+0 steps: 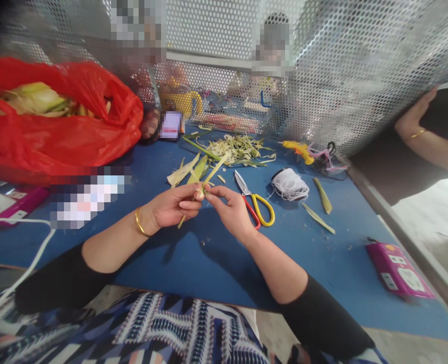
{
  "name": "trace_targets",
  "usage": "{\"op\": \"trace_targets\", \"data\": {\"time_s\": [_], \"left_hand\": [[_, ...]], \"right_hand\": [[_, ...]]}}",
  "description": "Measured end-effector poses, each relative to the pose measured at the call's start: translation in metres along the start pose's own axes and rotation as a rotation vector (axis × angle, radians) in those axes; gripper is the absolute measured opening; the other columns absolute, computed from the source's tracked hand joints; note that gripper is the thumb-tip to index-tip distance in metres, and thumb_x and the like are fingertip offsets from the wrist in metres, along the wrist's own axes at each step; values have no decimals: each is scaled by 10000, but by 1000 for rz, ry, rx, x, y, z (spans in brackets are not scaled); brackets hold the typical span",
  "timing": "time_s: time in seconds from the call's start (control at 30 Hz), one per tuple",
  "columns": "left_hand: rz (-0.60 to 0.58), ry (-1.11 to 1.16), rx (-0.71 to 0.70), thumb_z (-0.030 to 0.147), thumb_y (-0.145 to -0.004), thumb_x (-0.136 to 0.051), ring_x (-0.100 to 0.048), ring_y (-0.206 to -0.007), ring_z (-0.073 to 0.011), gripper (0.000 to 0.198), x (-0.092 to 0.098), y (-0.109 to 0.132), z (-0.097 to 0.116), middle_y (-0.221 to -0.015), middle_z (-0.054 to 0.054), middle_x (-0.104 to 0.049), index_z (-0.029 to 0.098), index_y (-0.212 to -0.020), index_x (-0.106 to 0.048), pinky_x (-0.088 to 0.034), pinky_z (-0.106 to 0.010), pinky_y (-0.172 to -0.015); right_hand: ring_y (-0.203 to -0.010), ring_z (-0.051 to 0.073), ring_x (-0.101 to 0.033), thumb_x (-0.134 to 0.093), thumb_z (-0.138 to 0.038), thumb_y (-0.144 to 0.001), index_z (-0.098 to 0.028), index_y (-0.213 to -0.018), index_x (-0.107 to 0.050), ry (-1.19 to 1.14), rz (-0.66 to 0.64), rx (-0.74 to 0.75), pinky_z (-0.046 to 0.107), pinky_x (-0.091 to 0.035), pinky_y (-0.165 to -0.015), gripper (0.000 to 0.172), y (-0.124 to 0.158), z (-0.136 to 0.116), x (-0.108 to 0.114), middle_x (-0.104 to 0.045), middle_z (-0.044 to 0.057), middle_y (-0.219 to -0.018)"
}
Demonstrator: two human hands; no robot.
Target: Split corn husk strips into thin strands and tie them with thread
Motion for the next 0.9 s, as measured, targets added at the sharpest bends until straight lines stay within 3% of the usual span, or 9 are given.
{"op": "trace_targets", "data": {"time_s": [0.13,0.27,0.5,0.77,0.9], "left_hand": [[24,-90,-1,251,-874,-772,-369,-412,-13,163,4,-1,-1,-635,3,-632,134,-783,-702,-237,-151,-386],[66,-196,-66,235,-769,-858,-383,-417,-13,168,6,-2,1,-634,-6,-637,114,-813,-750,-208,-160,-391],[301,-450,-194,179,-715,-870,-404,-374,-32,154,10,-3,6,-491,26,-566,109,-670,-741,-222,-190,-373],[171,-276,-130,268,-868,-761,-472,-394,-52,160,9,-3,6,-593,-6,-642,122,-806,-740,-298,-180,-384],[151,-268,-98,210,-823,-802,-506,-413,-48,110,10,-3,5,-623,-11,-663,117,-802,-749,-314,-169,-384]], "right_hand": [[-766,174,-612,-691,-471,-795,-215,-777,-732,24,3,-8,316,-475,-798,260,1,-1,0,-718,0,-763],[-663,151,-555,-659,-455,-807,-208,-677,-667,132,0,-9,282,-436,-677,279,1,-5,2,-639,-15,-641],[-587,149,-524,-606,-272,-806,-221,-581,-596,445,-22,120,271,-387,-608,231,7,-21,3,-613,-3,-577],[-668,192,-620,-600,-293,-896,-219,-723,-721,479,-4,180,291,-432,-660,224,0,-14,9,-723,40,-694],[-644,187,-610,-615,-267,-903,-219,-739,-733,528,-40,203,289,-426,-651,208,-3,-11,10,-726,39,-690]]}}
Point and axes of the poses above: each hand's wrist, its own y-axis away from the middle knuckle, its own x-axis out of the back of the hand, z = x × y, the point moved 5 cm from there along -y, towards the middle knuckle
